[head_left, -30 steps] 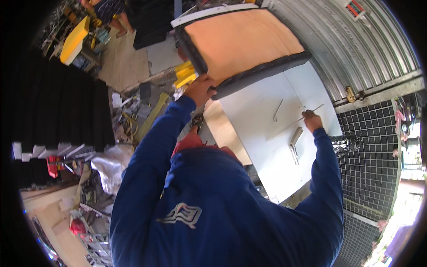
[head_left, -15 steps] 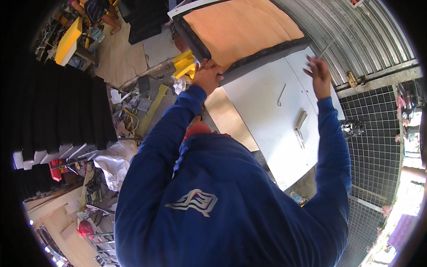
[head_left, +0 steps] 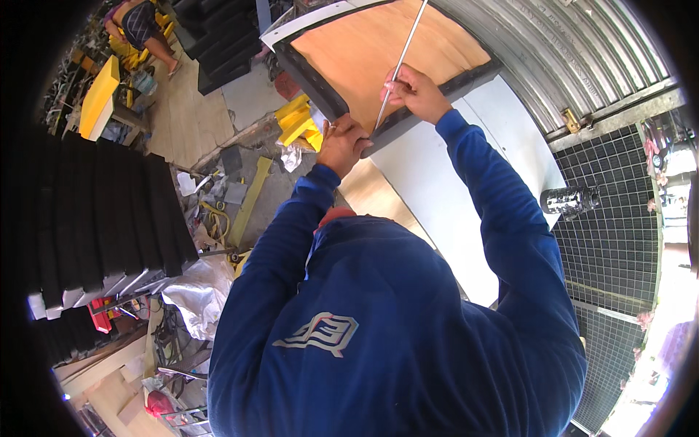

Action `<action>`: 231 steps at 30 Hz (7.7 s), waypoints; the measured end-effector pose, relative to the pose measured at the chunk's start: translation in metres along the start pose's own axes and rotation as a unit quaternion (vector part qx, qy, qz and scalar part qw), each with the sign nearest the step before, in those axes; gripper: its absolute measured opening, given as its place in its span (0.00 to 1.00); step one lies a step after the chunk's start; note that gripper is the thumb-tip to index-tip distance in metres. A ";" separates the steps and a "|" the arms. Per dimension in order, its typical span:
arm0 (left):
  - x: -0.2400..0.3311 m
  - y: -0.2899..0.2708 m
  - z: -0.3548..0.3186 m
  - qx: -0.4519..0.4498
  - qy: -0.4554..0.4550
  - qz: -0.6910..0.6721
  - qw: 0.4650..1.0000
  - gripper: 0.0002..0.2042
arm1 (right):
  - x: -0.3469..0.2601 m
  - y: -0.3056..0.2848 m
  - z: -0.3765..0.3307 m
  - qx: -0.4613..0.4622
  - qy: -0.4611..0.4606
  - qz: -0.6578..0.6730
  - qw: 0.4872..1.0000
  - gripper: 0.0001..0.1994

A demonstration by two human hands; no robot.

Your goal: The person receives a black seat cushion and places it on a white workbench. They then use a staple gun to attach a black fabric strip along the edges of the cushion, repeatedly flipping it to work on different sides.

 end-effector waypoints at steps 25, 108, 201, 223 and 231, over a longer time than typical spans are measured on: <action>-0.004 -0.188 0.253 0.140 0.104 -0.260 0.950 0.06 | -0.216 -0.063 0.122 -0.022 -0.040 -0.053 0.998 0.16; 0.038 -0.004 0.094 -0.193 0.102 -0.228 0.949 0.08 | -0.173 -0.180 -0.068 0.312 -0.072 -0.298 0.899 0.17; 0.027 0.134 0.140 -0.595 0.140 0.082 0.787 0.63 | 0.118 -0.068 -0.344 0.636 0.328 -0.352 0.604 0.14; 0.125 0.046 0.143 -0.334 0.256 -0.641 0.642 0.28 | 0.036 0.132 -0.104 0.556 0.400 -0.377 0.623 0.14; 0.109 0.082 0.118 -0.294 0.263 -0.558 0.730 0.20 | 0.042 0.131 -0.128 0.464 0.348 -0.304 0.756 0.15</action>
Point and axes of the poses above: each hand's wrist, its own z-axis towards the middle knuckle, its own y-axis out of the palm, x = y × z, the point moved 6 cm from there along z, towards the middle knuckle, and after that the axes turned 6 degrees about y, right-handed, at the moved point
